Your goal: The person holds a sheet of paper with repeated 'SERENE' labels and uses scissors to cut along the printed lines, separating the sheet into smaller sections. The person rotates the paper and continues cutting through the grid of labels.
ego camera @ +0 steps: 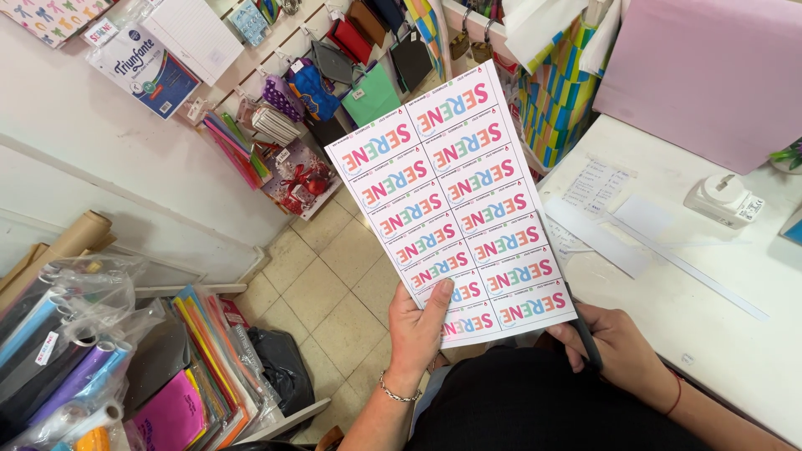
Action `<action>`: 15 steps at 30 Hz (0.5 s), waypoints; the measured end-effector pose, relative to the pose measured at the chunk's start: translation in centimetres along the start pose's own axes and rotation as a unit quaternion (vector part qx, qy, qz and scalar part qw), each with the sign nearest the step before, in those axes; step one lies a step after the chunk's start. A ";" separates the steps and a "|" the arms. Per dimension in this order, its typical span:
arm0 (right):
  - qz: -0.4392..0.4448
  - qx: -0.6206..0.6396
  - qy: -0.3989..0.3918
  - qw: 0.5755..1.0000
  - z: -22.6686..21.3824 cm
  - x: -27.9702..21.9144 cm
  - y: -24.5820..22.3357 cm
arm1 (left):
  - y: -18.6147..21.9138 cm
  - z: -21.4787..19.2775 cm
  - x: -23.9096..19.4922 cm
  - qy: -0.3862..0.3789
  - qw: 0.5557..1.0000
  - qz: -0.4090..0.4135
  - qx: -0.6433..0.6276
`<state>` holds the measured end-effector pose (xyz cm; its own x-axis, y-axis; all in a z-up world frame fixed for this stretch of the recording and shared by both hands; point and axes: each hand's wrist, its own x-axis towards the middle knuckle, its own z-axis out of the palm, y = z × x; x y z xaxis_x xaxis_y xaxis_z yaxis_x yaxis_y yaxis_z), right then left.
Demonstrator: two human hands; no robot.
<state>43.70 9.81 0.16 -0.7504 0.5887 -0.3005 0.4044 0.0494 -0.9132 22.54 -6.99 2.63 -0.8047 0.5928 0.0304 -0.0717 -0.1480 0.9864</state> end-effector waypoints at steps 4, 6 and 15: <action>0.005 0.036 -0.026 0.999 -0.2 0.4 0.4 | 0.2 -0.1 -0.3 -0.035 0.999 -0.025 0.004; -0.053 0.041 -0.036 0.997 -0.3 0.8 1.6 | -0.1 -0.1 -0.4 -0.035 0.999 -0.027 -0.001; -0.005 0.071 0.003 0.997 -0.2 1.5 1.7 | -0.4 0.5 -1.2 -0.058 0.997 -0.043 0.027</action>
<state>43.39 10.93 -1.83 -0.7506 0.5941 -0.2892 0.3182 -0.0586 -0.9462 23.83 -7.31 2.30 -0.7233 0.6894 -0.0395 -0.1028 -0.0509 0.9934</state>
